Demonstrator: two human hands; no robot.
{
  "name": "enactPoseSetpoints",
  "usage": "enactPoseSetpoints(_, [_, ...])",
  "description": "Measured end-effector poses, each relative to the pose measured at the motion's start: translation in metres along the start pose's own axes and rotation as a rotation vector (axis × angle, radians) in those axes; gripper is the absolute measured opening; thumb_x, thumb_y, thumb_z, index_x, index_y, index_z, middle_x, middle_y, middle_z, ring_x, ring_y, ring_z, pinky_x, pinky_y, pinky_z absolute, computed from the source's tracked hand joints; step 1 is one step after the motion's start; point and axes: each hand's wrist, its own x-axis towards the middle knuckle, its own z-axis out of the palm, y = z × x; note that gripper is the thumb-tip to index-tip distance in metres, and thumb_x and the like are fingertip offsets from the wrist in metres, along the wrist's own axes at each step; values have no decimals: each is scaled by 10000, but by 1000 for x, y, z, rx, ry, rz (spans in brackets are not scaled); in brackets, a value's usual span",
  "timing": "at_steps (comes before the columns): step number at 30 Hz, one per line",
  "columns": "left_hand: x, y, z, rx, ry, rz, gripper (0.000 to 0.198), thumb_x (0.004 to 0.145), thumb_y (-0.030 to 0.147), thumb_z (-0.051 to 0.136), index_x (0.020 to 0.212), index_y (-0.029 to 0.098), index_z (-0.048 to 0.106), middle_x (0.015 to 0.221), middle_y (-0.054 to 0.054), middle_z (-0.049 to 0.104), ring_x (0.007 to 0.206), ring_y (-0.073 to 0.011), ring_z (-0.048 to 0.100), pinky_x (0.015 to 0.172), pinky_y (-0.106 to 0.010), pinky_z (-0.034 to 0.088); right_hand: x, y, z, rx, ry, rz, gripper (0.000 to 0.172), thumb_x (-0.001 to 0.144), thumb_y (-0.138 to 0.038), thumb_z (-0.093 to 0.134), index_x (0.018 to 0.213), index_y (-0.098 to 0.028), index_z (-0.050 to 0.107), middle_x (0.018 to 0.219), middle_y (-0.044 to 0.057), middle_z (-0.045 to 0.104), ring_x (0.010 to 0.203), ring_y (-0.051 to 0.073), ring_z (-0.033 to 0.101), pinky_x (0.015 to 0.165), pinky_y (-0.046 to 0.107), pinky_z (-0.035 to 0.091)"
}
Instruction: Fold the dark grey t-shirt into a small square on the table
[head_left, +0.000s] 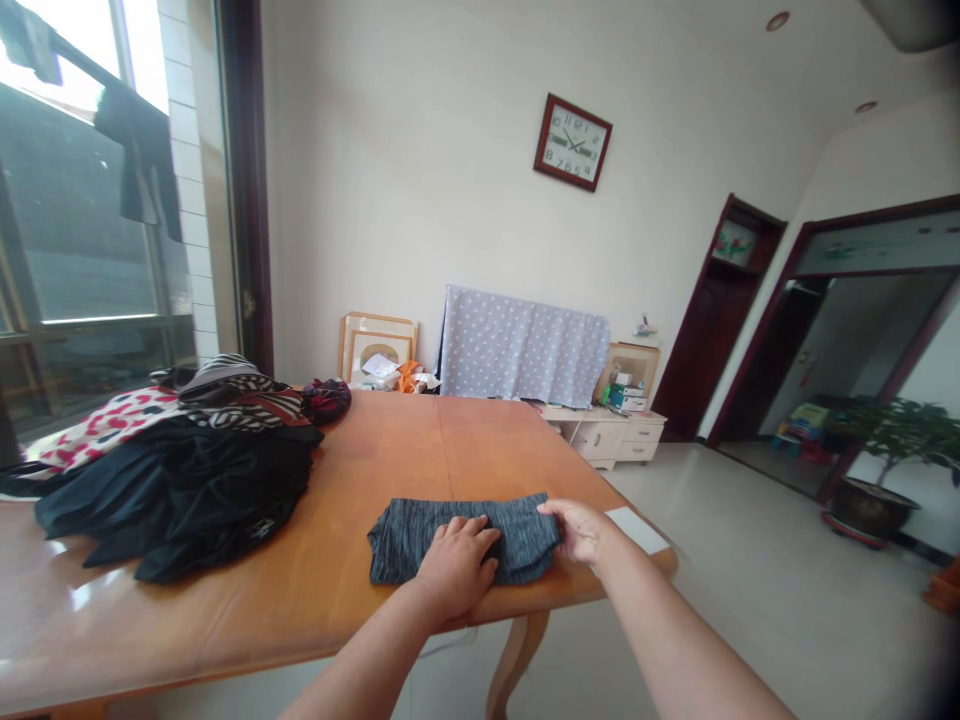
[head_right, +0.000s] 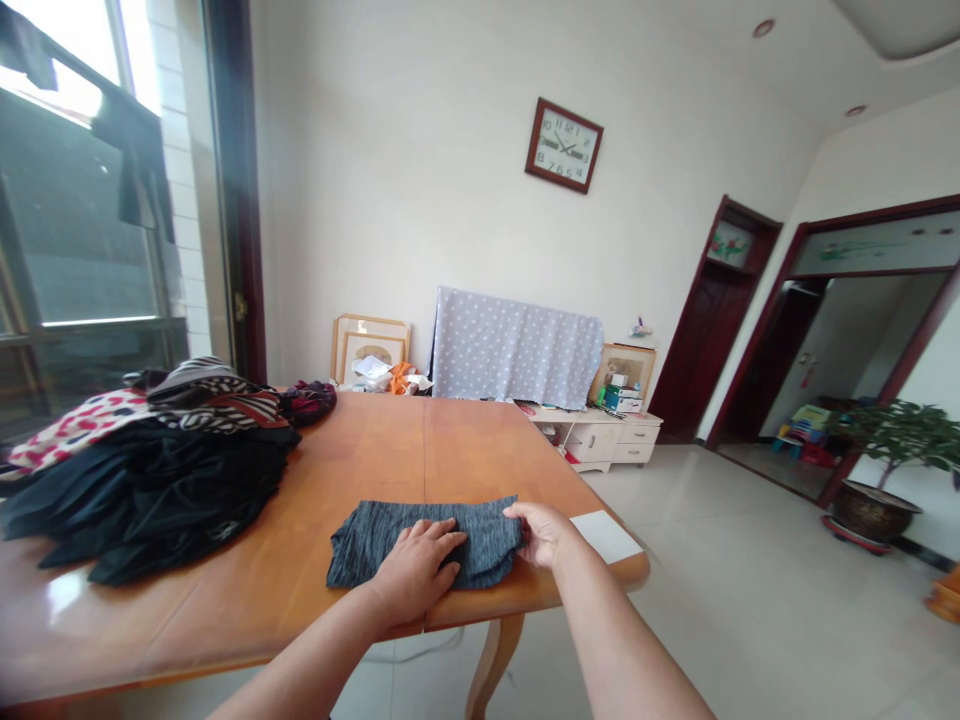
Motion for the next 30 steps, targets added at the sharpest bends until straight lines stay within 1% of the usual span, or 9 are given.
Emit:
enactPoseSetpoints(4, [-11,4,-7,-33,39,32,428,891,316,460,1293,291,604,1399,-62,564,1226,-302,496,1018,-466,385,-7,-14,19,6,-51,-40,164,757,-163,588,919,-163,613,703,11,669,608,149,606,543,234,462])
enactPoseSetpoints(8, [-28,6,-16,-80,34,97,362,873,276,501,1203,301,648,1284,-35,642,1149,-264,540,988,-424,394,-16,-24,43,-19,-107,-81,141,743,-164,596,882,-156,624,705,18,679,596,145,604,514,226,438])
enactPoseSetpoints(11, [-42,-2,-26,-113,111,91,323,888,241,488,1153,303,662,1202,-21,671,1103,-233,557,975,-392,383,-20,-28,62,-53,-131,-105,96,729,-164,610,825,-162,609,658,12,663,568,139,595,516,221,439])
enactPoseSetpoints(13, [-52,-14,-34,-94,186,23,289,906,228,460,1085,293,677,1096,-28,688,1049,-225,568,944,-382,378,-20,-29,76,-73,-135,-117,82,719,-156,614,795,-171,587,615,-4,637,535,128,578,505,213,432])
enactPoseSetpoints(15, [-63,-30,-42,-55,262,-86,263,903,215,455,1024,282,679,1022,-35,682,1021,-228,567,919,-381,370,-19,-28,89,-93,-142,-125,84,713,-148,613,774,-179,564,583,-19,613,509,121,563,490,208,423])
enactPoseSetpoints(18, [-79,-56,-49,-21,334,-255,245,885,213,469,1015,282,665,1044,-34,667,1022,-233,565,902,-380,361,-15,-25,111,-129,-162,-130,98,704,-145,613,758,-186,542,556,-32,588,480,115,547,477,206,425])
enactPoseSetpoints(20, [-86,-70,-50,-33,332,-323,250,877,233,482,1053,285,652,1085,-34,658,1030,-235,569,891,-372,367,-13,-21,127,-154,-179,-131,108,696,-144,614,756,-188,535,547,-36,580,473,114,544,481,208,438])
enactPoseSetpoints(23, [-92,-83,-47,-87,295,-372,287,852,270,522,1120,277,626,1116,-42,657,1062,-240,575,886,-351,382,-10,-14,150,-189,-203,-134,123,682,-138,609,759,-191,528,542,-40,572,474,115,549,497,213,463])
enactPoseSetpoints(30, [-89,-96,-34,-182,287,-453,408,811,290,562,1218,260,580,1209,-46,666,1151,-246,565,958,-341,373,-5,0,190,-278,-236,-154,143,632,-120,588,733,-190,515,566,-31,568,488,126,550,489,239,485])
